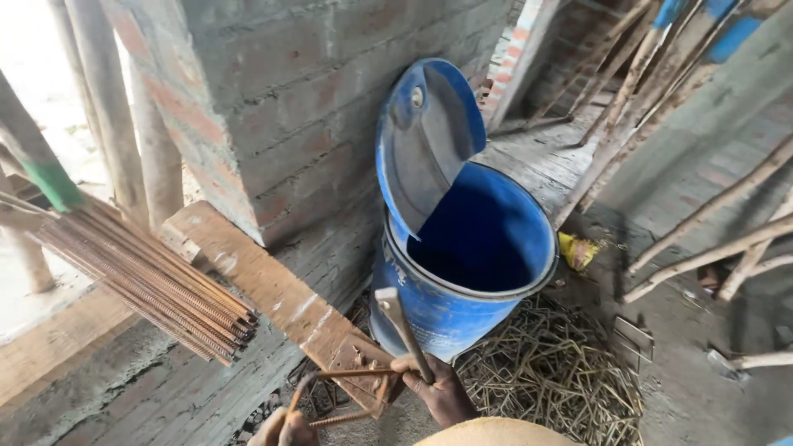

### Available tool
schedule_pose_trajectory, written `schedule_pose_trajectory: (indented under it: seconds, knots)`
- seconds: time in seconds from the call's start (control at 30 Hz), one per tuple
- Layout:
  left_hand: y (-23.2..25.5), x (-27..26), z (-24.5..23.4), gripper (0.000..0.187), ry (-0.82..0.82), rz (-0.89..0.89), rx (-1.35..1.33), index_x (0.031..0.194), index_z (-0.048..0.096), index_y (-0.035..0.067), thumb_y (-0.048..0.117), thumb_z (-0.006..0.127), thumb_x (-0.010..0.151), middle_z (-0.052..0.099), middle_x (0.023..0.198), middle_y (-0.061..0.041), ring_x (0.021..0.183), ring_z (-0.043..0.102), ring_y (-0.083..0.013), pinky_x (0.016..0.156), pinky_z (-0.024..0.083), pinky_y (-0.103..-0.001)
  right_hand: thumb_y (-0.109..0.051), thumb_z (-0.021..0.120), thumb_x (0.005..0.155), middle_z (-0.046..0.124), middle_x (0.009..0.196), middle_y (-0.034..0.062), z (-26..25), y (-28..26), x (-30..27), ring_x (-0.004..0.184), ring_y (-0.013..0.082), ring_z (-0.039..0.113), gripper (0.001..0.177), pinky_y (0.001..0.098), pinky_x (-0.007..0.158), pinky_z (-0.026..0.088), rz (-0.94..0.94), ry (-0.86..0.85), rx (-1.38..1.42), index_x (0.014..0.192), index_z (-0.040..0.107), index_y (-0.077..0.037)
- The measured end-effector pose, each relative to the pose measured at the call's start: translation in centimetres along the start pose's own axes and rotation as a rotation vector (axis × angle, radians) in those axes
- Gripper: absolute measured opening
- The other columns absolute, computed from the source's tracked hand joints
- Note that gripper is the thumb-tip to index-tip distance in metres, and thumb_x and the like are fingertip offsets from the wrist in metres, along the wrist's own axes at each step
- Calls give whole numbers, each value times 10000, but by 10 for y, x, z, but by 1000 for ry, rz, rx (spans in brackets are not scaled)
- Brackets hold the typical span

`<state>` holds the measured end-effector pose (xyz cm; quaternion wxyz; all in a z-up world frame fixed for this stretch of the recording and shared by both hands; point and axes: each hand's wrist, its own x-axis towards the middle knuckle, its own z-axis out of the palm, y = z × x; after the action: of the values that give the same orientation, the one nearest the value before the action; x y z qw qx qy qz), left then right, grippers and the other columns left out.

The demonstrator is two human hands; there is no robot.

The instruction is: The person uses a manual bending jig mounted on a wooden board to bend metal rods into rectangular stirrups. They insert a rod into the jig, pull a metal lever to create right-angle bends, and place the finished pieces onto a pile.

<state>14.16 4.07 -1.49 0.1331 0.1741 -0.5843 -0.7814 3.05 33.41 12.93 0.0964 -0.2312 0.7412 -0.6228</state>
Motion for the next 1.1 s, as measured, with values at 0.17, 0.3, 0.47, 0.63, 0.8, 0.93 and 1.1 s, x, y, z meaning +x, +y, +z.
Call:
schedule_pose_trajectory:
  seconds: [0.17,0.3,0.47,0.63,0.8,0.93,1.1]
  knots:
    - [22,30,18,330,25,-226,-290,813,606,14,298,591,981,596,532,-117,342,486,-171,323,349,-293,-125,724,891,801,1058,59,8,37,-12,1042,174,747,165,360,947,569,134,121,-152,1040,770,-72]
    - [13,60,16,338,-42,-413,-337,881,587,-2,319,595,990,545,553,-59,341,471,-147,295,322,-300,-99,749,836,822,930,45,28,65,-20,884,158,750,167,344,838,579,274,308,-189,992,807,-79]
    - [-21,105,4,365,-235,-425,-316,909,586,11,365,562,997,560,538,-92,323,505,-188,286,368,-325,-96,722,839,841,911,79,37,140,-29,826,179,778,191,358,781,607,217,327,-168,1013,784,-48]
    - [-51,115,7,410,-334,-460,-267,939,610,-9,394,552,985,634,615,-122,361,553,-216,309,402,-329,-80,687,882,838,969,153,22,198,-45,906,239,798,207,385,860,604,27,304,-20,1067,732,1]
    - [-59,116,11,432,-363,-526,-324,1030,642,-4,413,554,955,697,794,-142,601,733,-253,494,573,-351,-77,741,845,798,1042,130,23,188,-59,980,237,760,193,392,887,578,1,404,-395,1022,788,-17]
    - [-88,121,12,480,-396,-465,-402,995,603,-68,412,597,1009,634,756,-125,631,741,-262,503,597,-375,-69,725,859,805,997,128,34,172,-57,971,235,747,181,393,919,547,88,502,-314,1014,786,0]
    - [-61,115,22,424,-268,-596,-288,1053,607,16,438,632,1022,473,648,-25,461,505,-145,364,345,-281,-135,710,870,824,916,78,42,125,-53,859,147,688,254,331,828,548,381,512,-128,1070,769,10]
